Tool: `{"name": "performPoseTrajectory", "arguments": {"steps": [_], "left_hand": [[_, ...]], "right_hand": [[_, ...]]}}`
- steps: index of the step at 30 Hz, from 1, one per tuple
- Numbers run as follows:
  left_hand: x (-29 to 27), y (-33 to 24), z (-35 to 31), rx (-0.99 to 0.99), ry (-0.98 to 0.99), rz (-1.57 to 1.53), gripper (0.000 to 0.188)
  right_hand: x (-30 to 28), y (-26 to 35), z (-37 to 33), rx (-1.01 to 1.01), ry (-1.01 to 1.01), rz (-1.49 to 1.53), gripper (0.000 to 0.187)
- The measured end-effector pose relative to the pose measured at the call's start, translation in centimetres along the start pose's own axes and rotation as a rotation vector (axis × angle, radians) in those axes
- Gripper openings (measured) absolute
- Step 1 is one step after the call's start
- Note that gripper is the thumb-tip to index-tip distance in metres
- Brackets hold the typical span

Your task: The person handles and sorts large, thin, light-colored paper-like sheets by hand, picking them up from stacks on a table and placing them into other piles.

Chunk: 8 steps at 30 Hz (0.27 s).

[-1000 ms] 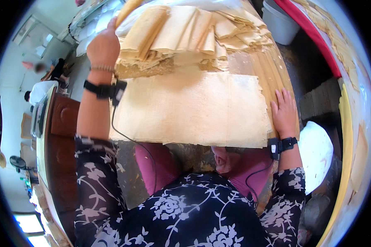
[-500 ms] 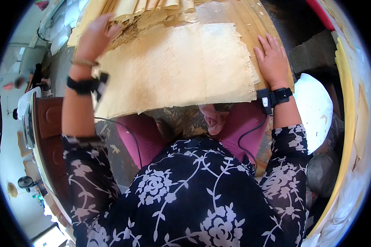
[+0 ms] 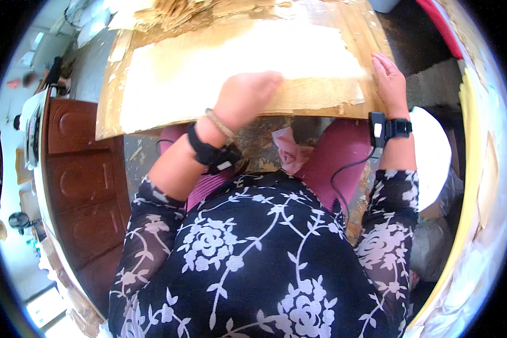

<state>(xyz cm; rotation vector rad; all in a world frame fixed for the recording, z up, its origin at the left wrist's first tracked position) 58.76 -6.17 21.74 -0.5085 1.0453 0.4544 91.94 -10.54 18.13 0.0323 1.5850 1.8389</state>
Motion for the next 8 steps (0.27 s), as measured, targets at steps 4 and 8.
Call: {"name": "performPoseTrajectory", "arguments": {"steps": [4,8], "left_hand": [[-4.2,2.8,0.0,-0.274,-0.172,-0.101,0.014],[-3.4,-2.1,-0.9,0.196,-0.183,0.314,0.025]], "right_hand": [[0.1,4.2,-5.5,0.246,-0.112,0.490,0.046],[9.9,8.1,-13.0,0.541,0.381,1.025,0.083]]}}
Point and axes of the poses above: each hand's wrist, its own z-axis towards the middle knuckle, its own x-axis out of the palm, y = z × x, the point moved 7 cm from there along z, towards the middle knuckle, and after that the axes turned 15 degrees about z, right-handed, at the moved point
